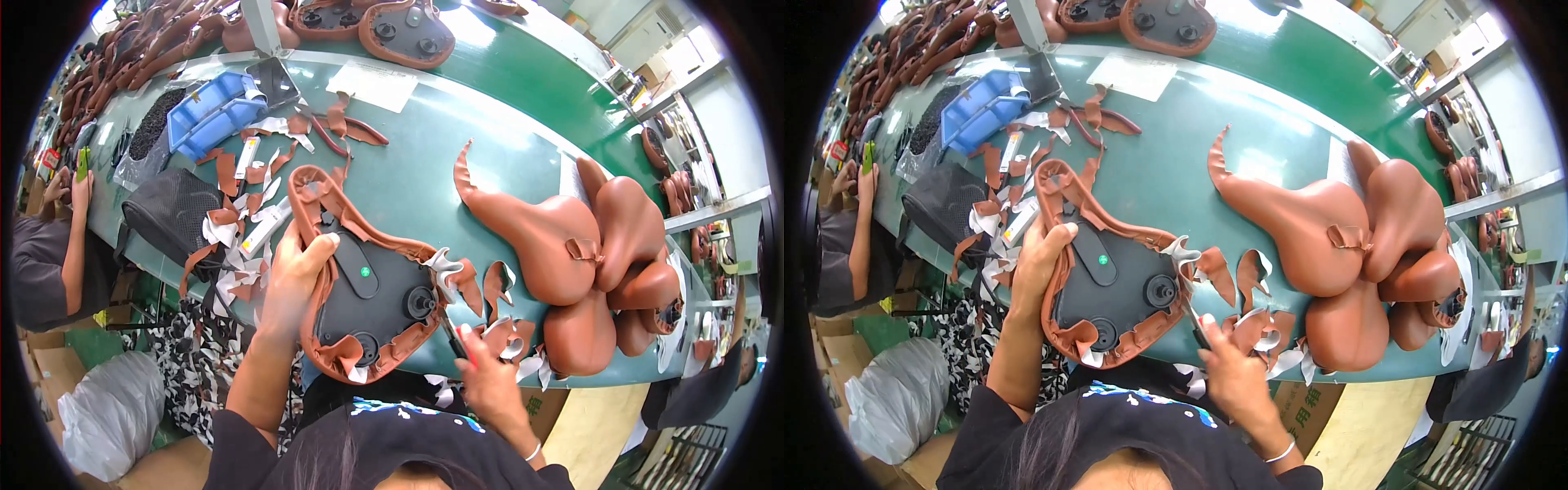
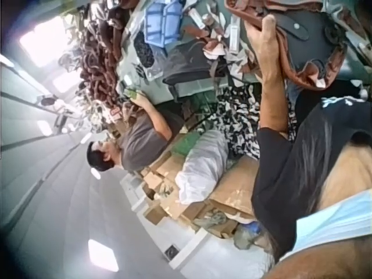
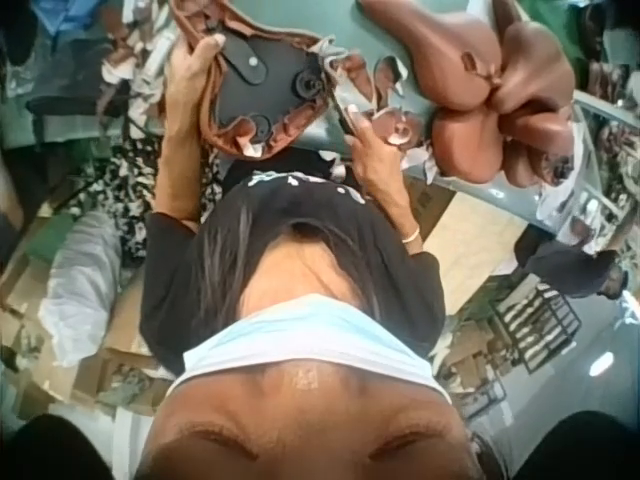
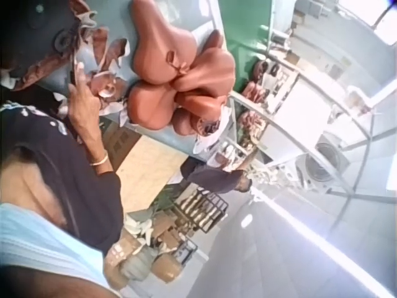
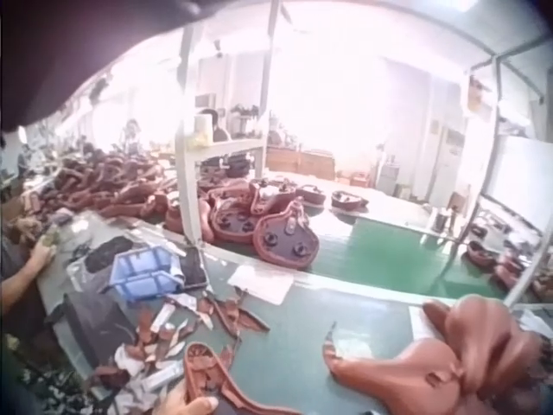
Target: Trimming excess synthetic material from the underside of bicycle seats using a utility knife.
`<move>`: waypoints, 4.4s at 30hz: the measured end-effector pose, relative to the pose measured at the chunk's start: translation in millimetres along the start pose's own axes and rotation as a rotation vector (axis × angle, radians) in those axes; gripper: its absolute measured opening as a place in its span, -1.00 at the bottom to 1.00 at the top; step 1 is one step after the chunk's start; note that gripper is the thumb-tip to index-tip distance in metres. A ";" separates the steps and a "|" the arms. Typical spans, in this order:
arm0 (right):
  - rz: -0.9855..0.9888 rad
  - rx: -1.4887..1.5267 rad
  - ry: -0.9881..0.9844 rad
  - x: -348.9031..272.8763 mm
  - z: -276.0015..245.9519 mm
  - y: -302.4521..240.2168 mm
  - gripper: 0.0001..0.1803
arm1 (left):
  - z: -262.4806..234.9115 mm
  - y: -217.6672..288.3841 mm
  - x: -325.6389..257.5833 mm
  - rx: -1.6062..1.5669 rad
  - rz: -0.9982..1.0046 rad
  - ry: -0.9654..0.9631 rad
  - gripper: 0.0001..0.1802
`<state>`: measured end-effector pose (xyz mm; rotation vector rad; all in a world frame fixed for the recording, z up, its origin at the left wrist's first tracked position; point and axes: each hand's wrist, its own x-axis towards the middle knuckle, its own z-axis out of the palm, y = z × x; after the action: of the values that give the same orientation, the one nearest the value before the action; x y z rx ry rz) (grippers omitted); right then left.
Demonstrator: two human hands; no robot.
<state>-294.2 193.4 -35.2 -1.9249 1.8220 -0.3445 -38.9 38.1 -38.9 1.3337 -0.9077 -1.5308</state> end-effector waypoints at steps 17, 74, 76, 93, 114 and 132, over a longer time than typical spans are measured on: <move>0.057 0.667 0.436 93.4 -43.6 -4.4 -0.51 | 37.6 -2.6 -11.6 0.975 0.868 -0.048 -0.35; -0.102 -0.357 0.190 79.2 -38.2 -9.5 -0.46 | 56.4 30.7 41.1 0.984 1.133 -0.219 -0.69; -0.124 -0.387 0.219 94.9 -38.4 -7.6 -0.47 | 61.1 22.0 59.6 1.064 1.136 -0.164 -0.76; -0.388 -0.342 -0.221 157.7 -94.4 19.3 -0.51 | 28.7 -14.3 5.9 -0.073 0.114 -0.178 -0.41; -0.140 -0.502 -0.263 66.5 -110.1 7.5 -0.50 | 38.4 29.8 57.8 1.404 0.470 -0.889 -0.49; 0.316 0.289 0.310 -15.4 -34.2 17.2 -0.58 | 61.3 7.5 34.4 0.676 0.520 -0.134 -0.69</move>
<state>-327.1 203.0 -12.2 -1.4222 2.0968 -0.7842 -99.3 1.7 -34.2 1.2933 -1.8038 -0.9393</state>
